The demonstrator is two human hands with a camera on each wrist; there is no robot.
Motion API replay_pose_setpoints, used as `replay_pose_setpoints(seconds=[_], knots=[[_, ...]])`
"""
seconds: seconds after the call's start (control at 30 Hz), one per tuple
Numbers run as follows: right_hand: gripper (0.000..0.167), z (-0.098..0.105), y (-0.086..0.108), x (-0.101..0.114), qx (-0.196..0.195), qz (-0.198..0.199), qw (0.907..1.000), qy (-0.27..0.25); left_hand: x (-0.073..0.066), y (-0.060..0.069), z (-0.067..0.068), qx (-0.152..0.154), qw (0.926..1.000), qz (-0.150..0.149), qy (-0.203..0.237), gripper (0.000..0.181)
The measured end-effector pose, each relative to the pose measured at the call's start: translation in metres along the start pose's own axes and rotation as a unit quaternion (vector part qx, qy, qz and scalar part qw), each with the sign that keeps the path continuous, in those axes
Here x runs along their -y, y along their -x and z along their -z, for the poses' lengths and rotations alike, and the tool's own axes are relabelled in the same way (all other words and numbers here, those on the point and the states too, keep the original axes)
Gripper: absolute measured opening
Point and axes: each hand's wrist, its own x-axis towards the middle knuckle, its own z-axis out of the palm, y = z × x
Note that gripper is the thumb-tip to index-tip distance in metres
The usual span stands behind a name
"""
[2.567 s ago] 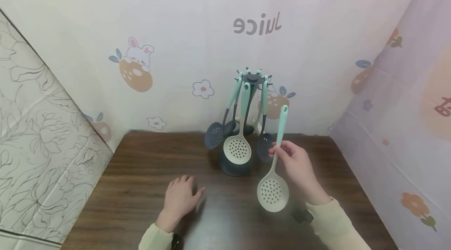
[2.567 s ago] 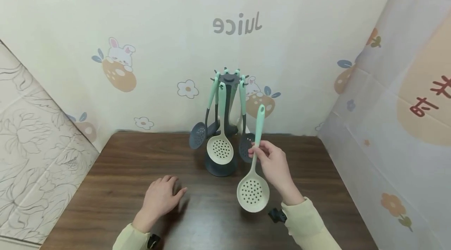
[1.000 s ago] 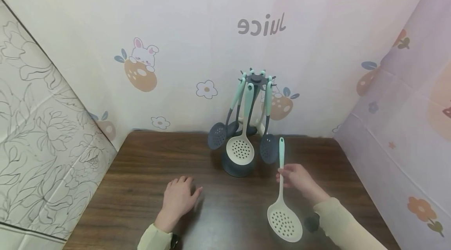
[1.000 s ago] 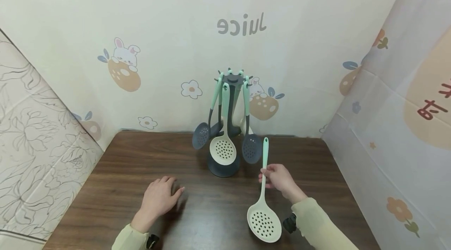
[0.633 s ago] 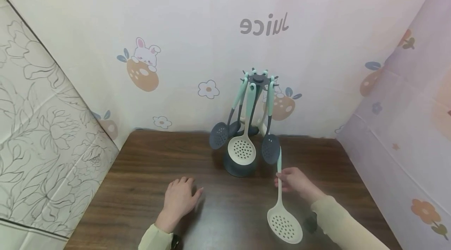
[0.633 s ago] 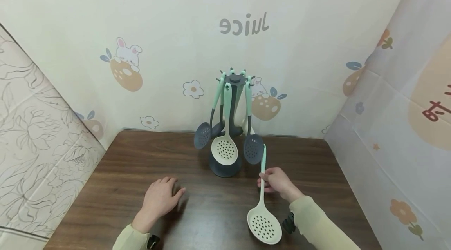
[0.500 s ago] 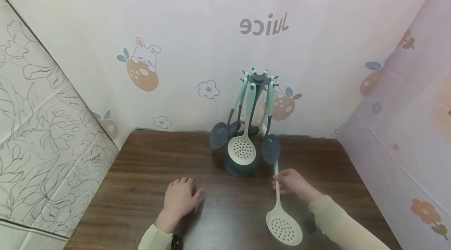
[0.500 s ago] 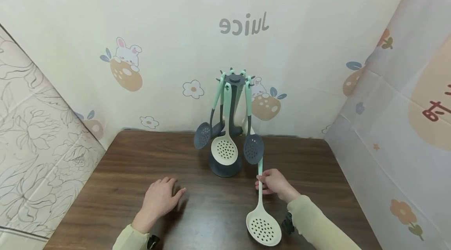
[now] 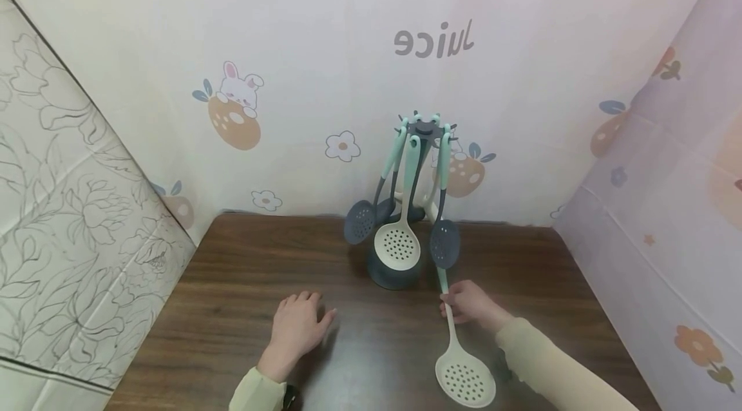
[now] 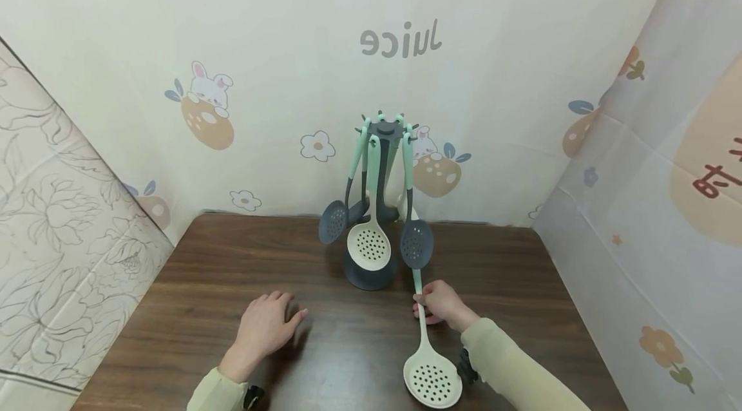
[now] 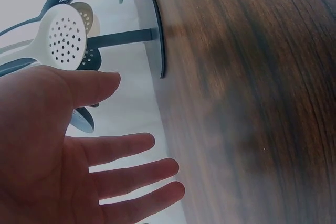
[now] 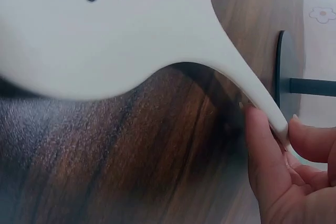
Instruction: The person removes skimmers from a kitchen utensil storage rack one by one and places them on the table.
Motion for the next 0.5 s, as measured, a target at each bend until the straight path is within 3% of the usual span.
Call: replay_pose_setpoints(seconds=[0.2, 0.37, 0.5], knots=[[0.013, -0.0005, -0.0026, -0.0013, -0.016, -0.006, 0.9967, 0.080, 0.0003, 0.0011, 0.0002, 0.002, 1.0000, 0.005, 0.002, 0.051], [0.015, -0.0026, -0.0051, 0.0012, -0.050, 0.006, 0.9836, 0.173, 0.0001, 0.0003, 0.0020, -0.001, 1.0000, 0.006, 0.002, 0.050], [0.023, -0.0025, -0.0062, 0.0041, -0.054, 0.014, 0.9705, 0.235, -0.0010, 0.0006, 0.0025, -0.005, 1.0000, 0.008, 0.001, 0.050]])
